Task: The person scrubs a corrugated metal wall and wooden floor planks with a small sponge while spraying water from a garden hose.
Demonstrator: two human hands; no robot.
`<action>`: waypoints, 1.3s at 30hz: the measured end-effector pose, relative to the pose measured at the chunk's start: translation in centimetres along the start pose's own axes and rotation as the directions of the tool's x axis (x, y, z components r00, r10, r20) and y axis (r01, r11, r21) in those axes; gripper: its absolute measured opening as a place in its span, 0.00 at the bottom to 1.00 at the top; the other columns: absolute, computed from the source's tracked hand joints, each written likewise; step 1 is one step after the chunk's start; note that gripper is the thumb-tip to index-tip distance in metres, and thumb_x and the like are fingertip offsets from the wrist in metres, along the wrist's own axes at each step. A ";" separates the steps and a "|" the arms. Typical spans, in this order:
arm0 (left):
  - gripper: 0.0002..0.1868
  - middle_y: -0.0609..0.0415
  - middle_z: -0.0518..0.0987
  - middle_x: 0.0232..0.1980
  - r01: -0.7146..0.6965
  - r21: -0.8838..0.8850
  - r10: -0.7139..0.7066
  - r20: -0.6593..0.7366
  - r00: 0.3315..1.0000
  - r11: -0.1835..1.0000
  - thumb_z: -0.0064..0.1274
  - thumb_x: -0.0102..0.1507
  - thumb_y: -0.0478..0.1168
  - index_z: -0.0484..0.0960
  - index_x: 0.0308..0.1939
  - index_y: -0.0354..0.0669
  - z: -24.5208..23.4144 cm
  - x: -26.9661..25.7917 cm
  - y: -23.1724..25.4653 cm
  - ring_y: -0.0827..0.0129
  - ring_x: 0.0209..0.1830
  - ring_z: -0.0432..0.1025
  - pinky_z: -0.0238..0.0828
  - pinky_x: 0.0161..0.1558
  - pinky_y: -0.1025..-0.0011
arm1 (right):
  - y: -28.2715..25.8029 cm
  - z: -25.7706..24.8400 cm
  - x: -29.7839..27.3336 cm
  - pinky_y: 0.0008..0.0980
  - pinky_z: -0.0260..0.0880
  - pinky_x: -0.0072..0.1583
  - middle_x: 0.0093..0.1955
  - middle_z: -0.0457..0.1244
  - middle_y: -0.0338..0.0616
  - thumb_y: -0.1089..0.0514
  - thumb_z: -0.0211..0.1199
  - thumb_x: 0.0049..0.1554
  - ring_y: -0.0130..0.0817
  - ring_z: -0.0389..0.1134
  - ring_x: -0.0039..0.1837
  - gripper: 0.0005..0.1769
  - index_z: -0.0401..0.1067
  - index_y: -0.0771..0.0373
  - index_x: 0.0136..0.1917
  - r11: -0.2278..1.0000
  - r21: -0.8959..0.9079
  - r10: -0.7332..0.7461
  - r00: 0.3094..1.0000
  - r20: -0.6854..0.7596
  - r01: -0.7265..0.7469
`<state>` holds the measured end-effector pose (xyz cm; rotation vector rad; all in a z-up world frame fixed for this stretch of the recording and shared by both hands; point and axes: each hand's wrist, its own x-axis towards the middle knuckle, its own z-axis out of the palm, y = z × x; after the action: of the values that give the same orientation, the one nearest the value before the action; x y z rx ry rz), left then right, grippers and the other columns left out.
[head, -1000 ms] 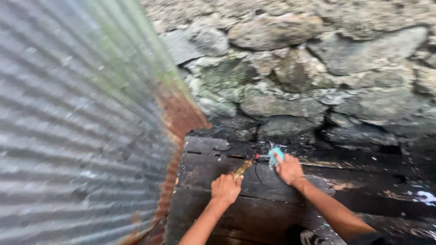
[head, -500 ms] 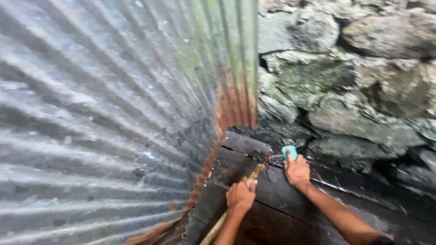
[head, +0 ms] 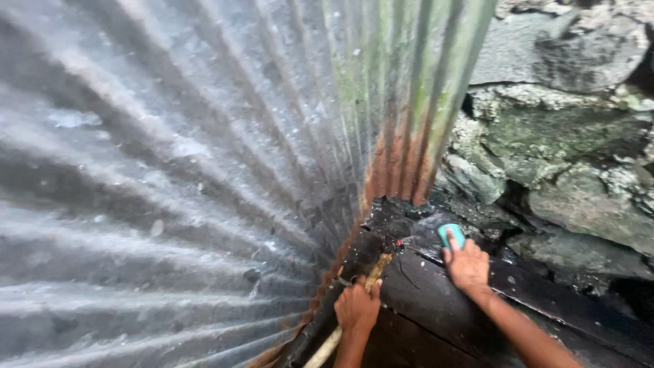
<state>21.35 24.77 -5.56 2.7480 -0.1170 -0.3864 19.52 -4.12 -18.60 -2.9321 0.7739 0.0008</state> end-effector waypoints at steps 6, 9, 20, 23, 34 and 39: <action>0.26 0.40 0.83 0.38 0.033 0.062 -0.028 -0.075 0.997 0.998 0.46 0.65 0.65 0.81 0.50 0.50 -1.1 0.8 -1.3 0.43 0.42 0.78 0.75 0.45 0.49 | -6.2 2.8 5.9 0.50 0.66 0.60 0.59 0.61 0.56 0.37 0.47 0.63 0.52 0.67 0.59 0.34 0.52 0.40 0.80 0.998 0.048 -0.049 0.997 0.056 0.046; 0.26 0.40 0.83 0.38 0.054 0.067 -0.049 -0.068 0.996 0.996 0.45 0.66 0.65 0.80 0.48 0.48 -1.1 0.9 -1.2 0.44 0.42 0.79 0.74 0.45 0.48 | -11.1 3.9 9.0 0.52 0.65 0.61 0.62 0.60 0.57 0.37 0.47 0.64 0.54 0.67 0.60 0.34 0.51 0.41 0.81 0.988 0.108 -0.119 0.992 0.050 0.113; 0.26 0.40 0.83 0.38 0.089 0.001 -0.088 -0.111 0.990 0.996 0.47 0.64 0.64 0.82 0.49 0.50 -2.7 1.5 -1.8 0.43 0.42 0.79 0.74 0.45 0.47 | -12.9 2.7 7.4 0.50 0.59 0.67 0.65 0.58 0.53 0.40 0.47 0.65 0.48 0.63 0.66 0.31 0.50 0.42 0.79 0.879 0.013 -0.464 0.850 0.251 0.476; 0.26 0.39 0.83 0.38 0.096 0.010 -0.094 -0.117 0.989 0.995 0.47 0.64 0.64 0.82 0.51 0.49 -3.4 0.8 -1.3 0.43 0.42 0.79 0.74 0.46 0.48 | -14.9 1.6 9.3 0.50 0.58 0.66 0.64 0.58 0.53 0.38 0.47 0.64 0.50 0.62 0.66 0.34 0.47 0.38 0.81 0.968 0.114 -0.240 0.956 0.168 0.223; 0.28 0.40 0.83 0.42 0.097 -0.001 -0.097 -0.052 0.994 0.995 0.46 0.65 0.65 0.82 0.52 0.49 -5.0 -0.7 -1.0 0.43 0.47 0.78 0.73 0.51 0.49 | -11.3 -1.8 9.2 0.46 0.58 0.67 0.62 0.58 0.49 0.42 0.44 0.67 0.44 0.64 0.64 0.35 0.38 0.36 0.83 0.855 -0.038 -0.477 0.813 0.335 0.517; 0.29 0.39 0.82 0.44 0.079 0.016 -0.079 -0.008 0.997 0.997 0.45 0.65 0.67 0.82 0.53 0.50 -3.8 -1.7 -0.1 0.43 0.49 0.77 0.72 0.52 0.48 | -11.5 0.1 5.3 0.50 0.58 0.66 0.60 0.59 0.52 0.44 0.47 0.65 0.50 0.66 0.60 0.36 0.41 0.38 0.83 0.882 0.074 -0.470 0.853 0.227 0.466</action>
<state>20.76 26.38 -1.76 2.7764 -0.0098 -0.3982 29.78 3.28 -17.61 -2.9446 0.0121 0.2996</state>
